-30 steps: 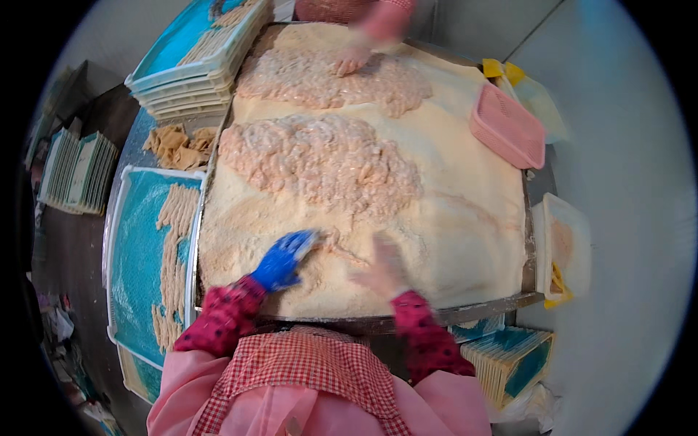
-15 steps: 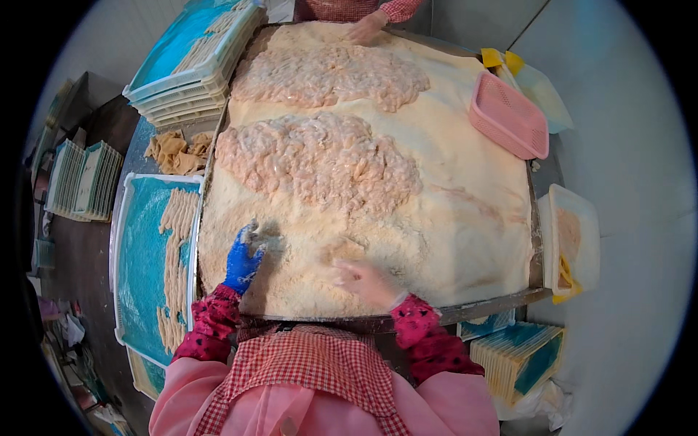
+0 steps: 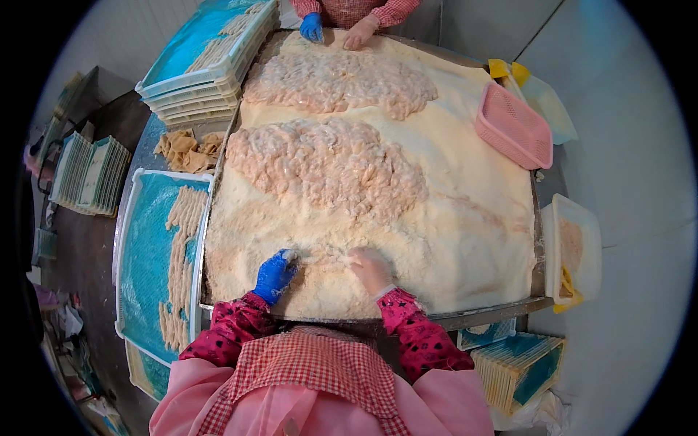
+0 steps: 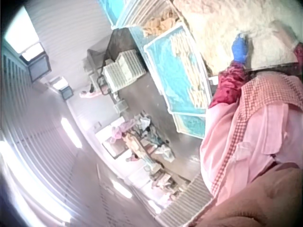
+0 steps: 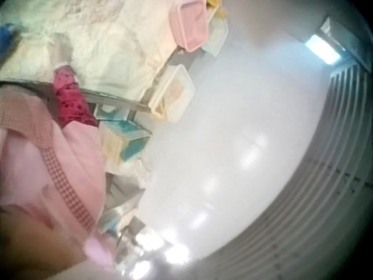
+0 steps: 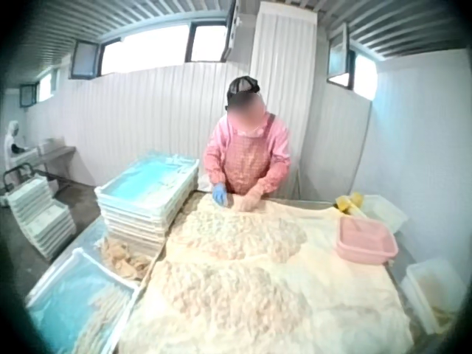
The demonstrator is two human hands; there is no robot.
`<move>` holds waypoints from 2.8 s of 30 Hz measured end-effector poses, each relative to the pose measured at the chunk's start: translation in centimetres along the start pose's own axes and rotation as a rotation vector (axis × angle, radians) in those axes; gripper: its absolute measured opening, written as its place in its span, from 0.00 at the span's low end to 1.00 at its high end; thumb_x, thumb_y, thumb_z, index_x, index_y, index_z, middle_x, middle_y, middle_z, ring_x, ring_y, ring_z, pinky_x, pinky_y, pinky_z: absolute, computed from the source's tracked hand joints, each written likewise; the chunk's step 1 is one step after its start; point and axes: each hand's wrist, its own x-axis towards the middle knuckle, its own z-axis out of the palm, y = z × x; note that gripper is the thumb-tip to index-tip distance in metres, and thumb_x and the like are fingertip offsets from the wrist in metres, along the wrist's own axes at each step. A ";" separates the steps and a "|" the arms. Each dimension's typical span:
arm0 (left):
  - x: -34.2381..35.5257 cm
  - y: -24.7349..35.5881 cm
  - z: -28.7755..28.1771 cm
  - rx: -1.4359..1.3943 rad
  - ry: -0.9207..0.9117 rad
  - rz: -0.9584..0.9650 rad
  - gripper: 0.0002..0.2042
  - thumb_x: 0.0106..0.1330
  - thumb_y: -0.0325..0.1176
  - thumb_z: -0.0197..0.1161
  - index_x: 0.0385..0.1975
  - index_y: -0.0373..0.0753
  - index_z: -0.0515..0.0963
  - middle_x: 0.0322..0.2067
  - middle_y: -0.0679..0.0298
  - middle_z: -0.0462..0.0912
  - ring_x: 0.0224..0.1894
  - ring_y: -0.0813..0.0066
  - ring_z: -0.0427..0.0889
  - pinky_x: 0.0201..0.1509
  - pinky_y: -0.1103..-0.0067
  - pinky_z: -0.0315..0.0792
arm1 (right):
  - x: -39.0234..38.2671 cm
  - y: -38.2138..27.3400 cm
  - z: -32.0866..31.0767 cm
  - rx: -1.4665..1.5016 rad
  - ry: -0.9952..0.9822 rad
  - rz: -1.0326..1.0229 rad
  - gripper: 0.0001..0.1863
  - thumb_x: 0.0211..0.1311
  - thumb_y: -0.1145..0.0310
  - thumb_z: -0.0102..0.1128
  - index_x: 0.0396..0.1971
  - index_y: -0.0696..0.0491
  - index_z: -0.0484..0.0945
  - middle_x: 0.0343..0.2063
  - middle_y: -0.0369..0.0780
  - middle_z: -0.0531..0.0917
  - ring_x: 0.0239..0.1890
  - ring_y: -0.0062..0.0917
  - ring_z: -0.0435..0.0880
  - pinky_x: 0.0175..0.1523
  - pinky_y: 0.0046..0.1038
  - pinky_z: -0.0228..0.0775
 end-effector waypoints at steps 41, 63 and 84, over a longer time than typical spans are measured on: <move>-9.0 -16.8 -20.3 -0.817 1.068 -0.564 0.30 0.65 0.54 0.43 0.61 0.42 0.52 0.51 0.60 0.69 0.39 0.69 0.70 0.48 0.71 0.67 | 4.1 -3.5 4.8 0.270 0.039 0.114 0.14 0.43 0.81 0.56 0.34 0.56 0.72 0.26 0.39 0.75 0.31 0.25 0.74 0.39 0.25 0.67; 3.2 2.7 -2.3 0.083 -0.044 0.460 0.28 0.47 0.41 0.65 0.50 0.40 0.69 0.50 0.53 0.70 0.53 0.54 0.68 0.57 0.67 0.60 | -0.9 -5.8 3.1 -0.134 0.178 0.058 0.22 0.44 0.70 0.63 0.43 0.55 0.70 0.37 0.43 0.77 0.38 0.34 0.77 0.45 0.33 0.67; 1.9 -1.0 2.5 -2.106 -0.168 -0.077 0.19 0.66 0.37 0.45 0.56 0.39 0.63 0.49 0.59 0.72 0.51 0.65 0.71 0.53 0.69 0.66 | -0.1 -3.7 -2.1 0.131 0.100 -0.106 0.17 0.55 0.74 0.54 0.46 0.56 0.72 0.43 0.45 0.77 0.46 0.38 0.75 0.51 0.29 0.66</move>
